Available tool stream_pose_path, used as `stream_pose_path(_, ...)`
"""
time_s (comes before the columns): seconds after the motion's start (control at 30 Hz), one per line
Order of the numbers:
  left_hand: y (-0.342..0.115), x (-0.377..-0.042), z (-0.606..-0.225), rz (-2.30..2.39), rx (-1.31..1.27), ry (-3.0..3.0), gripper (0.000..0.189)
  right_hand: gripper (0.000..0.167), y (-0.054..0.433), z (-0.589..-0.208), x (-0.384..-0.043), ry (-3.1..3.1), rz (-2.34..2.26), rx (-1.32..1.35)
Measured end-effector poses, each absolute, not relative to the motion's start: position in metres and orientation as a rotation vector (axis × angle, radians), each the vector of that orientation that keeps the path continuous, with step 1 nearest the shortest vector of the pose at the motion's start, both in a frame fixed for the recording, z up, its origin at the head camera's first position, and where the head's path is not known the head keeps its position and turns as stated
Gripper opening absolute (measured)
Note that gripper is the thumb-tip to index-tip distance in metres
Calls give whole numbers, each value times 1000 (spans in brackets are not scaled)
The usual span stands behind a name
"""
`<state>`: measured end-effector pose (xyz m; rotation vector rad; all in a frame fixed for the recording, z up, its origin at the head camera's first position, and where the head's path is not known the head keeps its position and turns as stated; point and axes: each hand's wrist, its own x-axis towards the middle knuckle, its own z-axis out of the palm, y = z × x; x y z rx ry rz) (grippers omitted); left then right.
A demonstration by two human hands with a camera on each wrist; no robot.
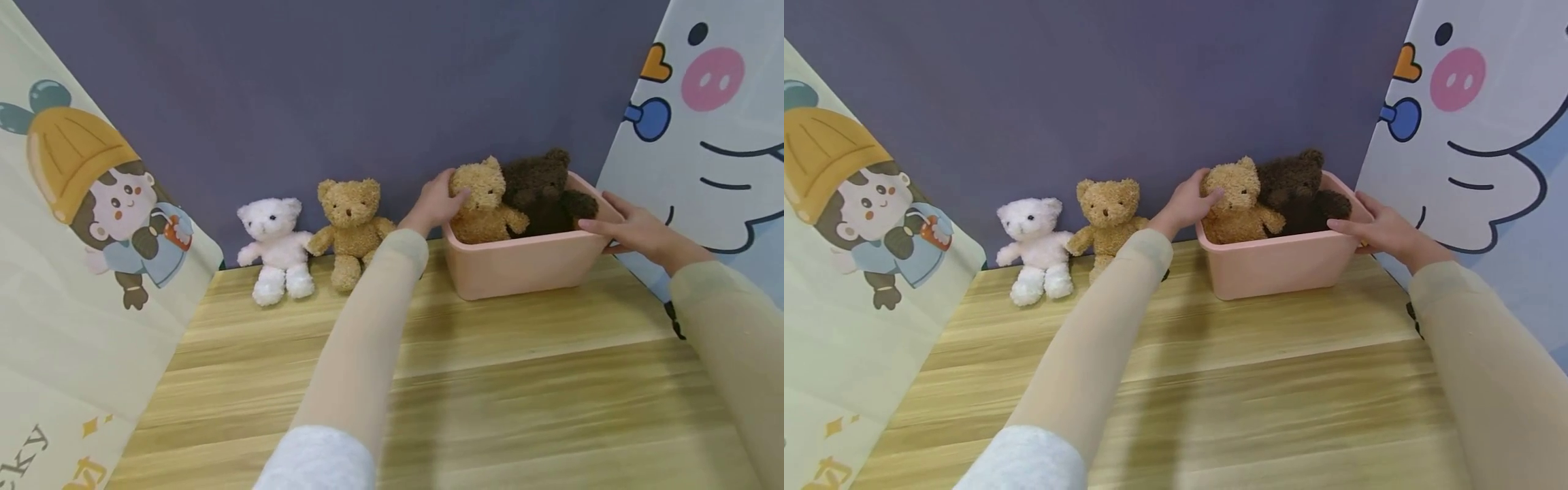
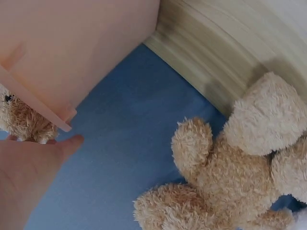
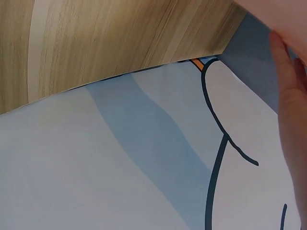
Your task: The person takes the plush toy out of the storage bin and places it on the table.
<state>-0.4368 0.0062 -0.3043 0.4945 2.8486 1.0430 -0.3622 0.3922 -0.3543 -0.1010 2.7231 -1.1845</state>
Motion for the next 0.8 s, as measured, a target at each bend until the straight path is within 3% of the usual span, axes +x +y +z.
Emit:
stream_pose_path(0.17, 9, -436, -303, 1055, 495, 2863, 75, 110, 390, -353, -364, 2727, -1183, -103)
stream_pose_path(0.43, 19, -426, -294, 745, 546, 2907, 101, 109, 395, -357, -366, 2728, -1176, -88)
stream_pose_path(0.8, 29, -414, -289, 645, 591, 2837, 112, 108, 394, -356, -362, 2715, -1199, -94)
